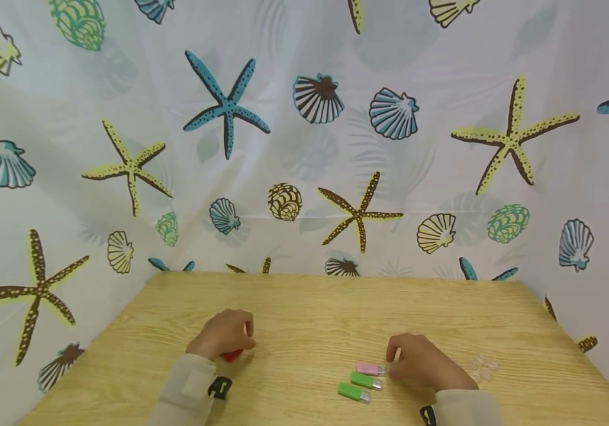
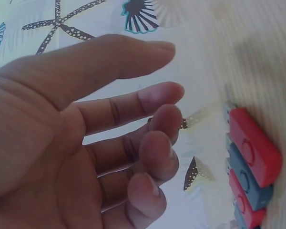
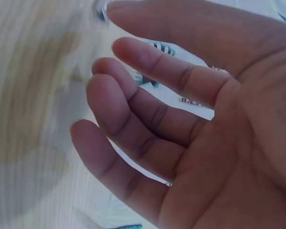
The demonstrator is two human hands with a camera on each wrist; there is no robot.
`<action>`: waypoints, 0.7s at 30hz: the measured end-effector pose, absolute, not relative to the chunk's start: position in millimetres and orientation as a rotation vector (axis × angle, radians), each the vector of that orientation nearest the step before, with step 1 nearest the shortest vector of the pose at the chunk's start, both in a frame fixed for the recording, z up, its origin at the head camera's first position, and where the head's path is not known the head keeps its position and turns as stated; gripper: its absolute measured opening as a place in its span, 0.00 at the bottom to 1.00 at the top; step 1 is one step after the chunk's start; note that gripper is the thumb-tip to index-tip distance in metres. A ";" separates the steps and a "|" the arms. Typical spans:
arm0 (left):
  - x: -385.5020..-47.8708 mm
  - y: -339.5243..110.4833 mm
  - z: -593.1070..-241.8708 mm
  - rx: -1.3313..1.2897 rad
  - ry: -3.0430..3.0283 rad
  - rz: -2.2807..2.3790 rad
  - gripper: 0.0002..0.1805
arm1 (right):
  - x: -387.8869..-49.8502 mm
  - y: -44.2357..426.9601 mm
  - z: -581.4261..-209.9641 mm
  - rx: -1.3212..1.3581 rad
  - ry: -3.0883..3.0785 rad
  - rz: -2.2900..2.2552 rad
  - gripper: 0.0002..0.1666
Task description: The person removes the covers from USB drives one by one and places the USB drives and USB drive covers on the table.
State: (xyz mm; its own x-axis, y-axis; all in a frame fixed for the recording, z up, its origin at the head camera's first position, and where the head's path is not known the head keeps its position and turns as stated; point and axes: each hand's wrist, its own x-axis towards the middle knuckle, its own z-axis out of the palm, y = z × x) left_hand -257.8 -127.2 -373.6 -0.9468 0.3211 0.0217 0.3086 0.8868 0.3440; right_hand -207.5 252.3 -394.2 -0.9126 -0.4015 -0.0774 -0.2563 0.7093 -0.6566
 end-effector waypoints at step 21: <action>-231.4 -100.1 -340.7 0.734 2.995 0.532 0.09 | -208.8 236.8 -401.7 -0.561 2.754 -0.884 0.07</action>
State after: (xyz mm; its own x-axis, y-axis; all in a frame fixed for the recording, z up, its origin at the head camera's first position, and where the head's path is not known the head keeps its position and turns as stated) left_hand -231.4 -100.1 -340.7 -0.8899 0.4510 0.0677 0.4468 0.8322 0.3283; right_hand -208.8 236.8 -401.7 -0.9092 -0.4106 -0.0684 -0.2941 0.7500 -0.5925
